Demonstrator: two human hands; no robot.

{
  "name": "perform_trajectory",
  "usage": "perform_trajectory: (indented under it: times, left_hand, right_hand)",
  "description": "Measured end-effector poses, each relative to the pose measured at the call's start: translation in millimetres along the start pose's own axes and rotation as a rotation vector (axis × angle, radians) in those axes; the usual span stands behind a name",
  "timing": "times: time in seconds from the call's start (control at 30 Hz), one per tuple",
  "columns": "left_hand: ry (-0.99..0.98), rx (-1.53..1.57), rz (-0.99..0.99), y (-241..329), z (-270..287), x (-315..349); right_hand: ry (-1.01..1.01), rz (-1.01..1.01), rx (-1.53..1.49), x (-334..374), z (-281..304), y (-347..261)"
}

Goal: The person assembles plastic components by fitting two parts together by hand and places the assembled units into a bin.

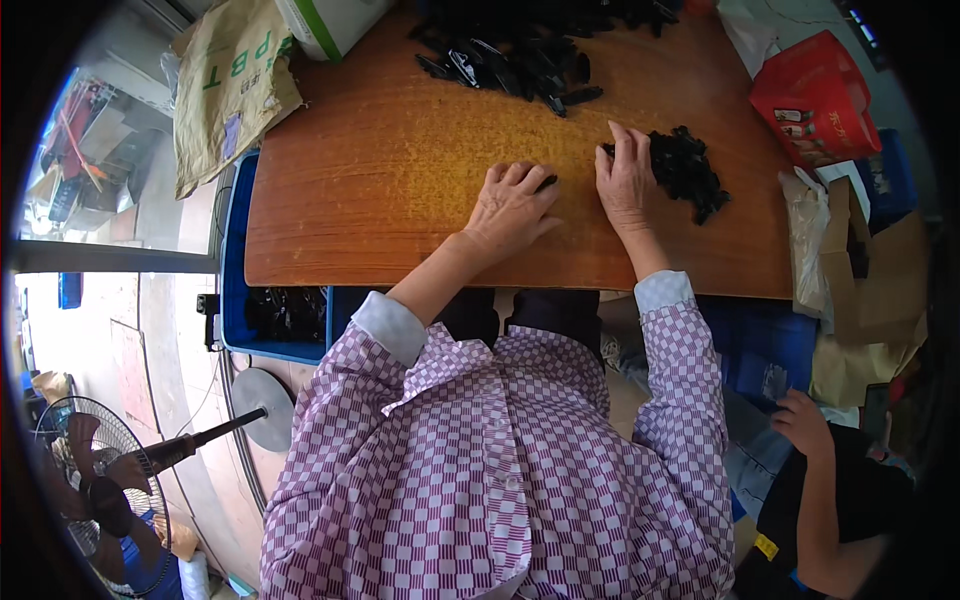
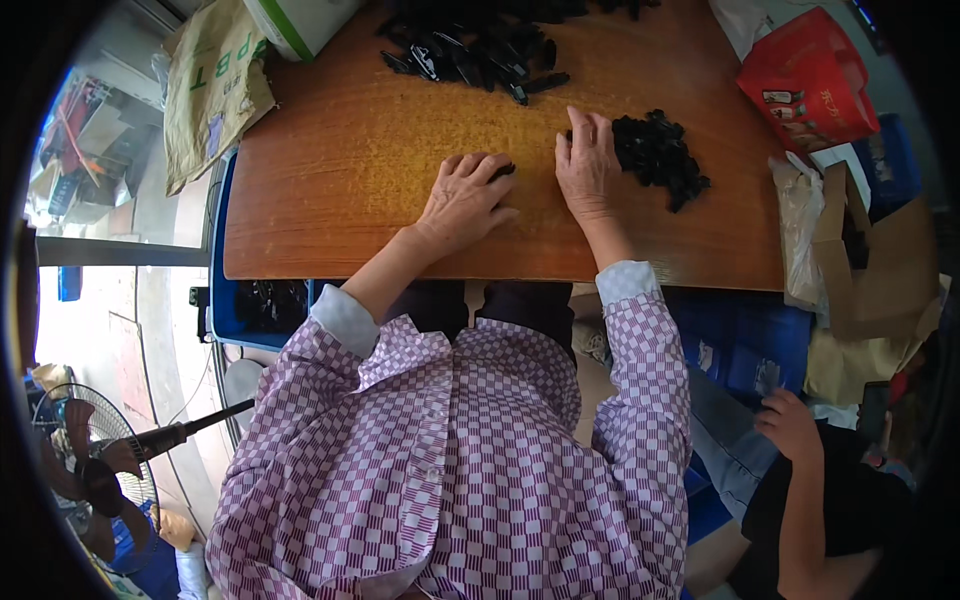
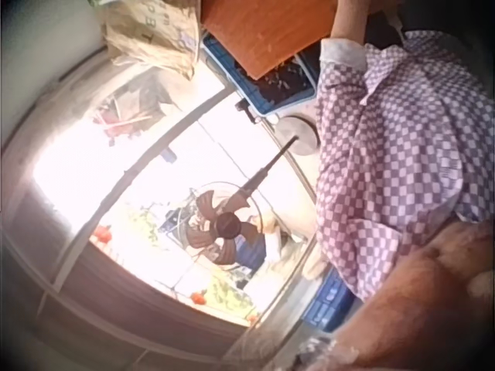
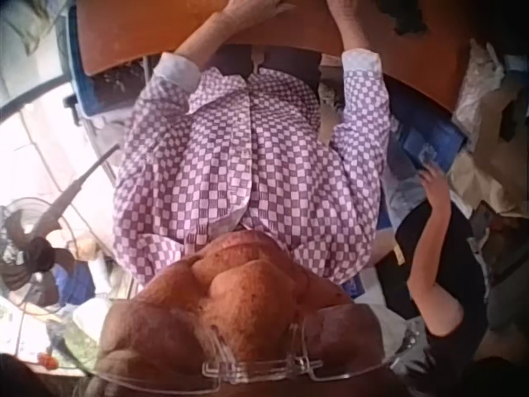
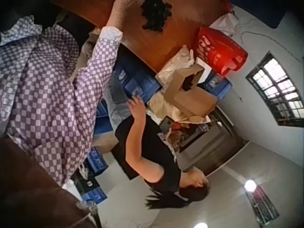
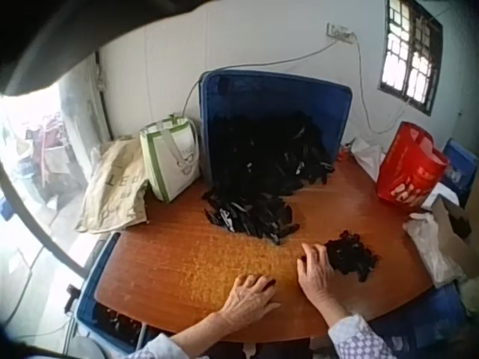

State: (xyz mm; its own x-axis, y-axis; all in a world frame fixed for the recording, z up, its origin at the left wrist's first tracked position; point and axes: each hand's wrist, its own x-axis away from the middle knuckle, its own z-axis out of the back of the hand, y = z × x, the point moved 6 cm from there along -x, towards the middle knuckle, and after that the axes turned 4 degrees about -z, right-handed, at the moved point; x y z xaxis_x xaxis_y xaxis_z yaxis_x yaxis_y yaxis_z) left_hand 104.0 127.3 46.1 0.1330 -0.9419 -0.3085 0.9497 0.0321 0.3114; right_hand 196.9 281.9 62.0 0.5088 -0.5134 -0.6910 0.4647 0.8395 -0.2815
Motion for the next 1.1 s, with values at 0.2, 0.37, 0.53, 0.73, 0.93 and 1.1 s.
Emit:
perform_trajectory:
  times: [0.2, 0.37, 0.53, 0.73, 0.93, 1.1]
  left_hand:
    - [0.053, -0.169, 0.015, -47, 41, 56]
    - [0.318, -0.037, -0.066, -7, 124, 52]
    - [0.684, 0.377, -0.576, 129, 246, 53]
    - [0.61, 0.419, -0.621, 141, 299, 35]
    - [0.306, 0.486, -0.132, 137, 303, 51]
    - [0.598, 0.435, -0.459, 105, 267, 53]
  right_hand:
    - [-0.21, -0.006, 0.098, 6, -21, 26]
    - [-0.21, 0.038, 0.018, 6, -19, 23]
    - [-0.129, 0.098, -0.12, 6, -10, 12]
    - [-0.151, -0.035, -0.324, 8, -17, 23]
    - [-0.114, -0.103, -0.373, 12, -14, 31]
    - [-0.203, -0.262, -0.569, 13, -19, 38]
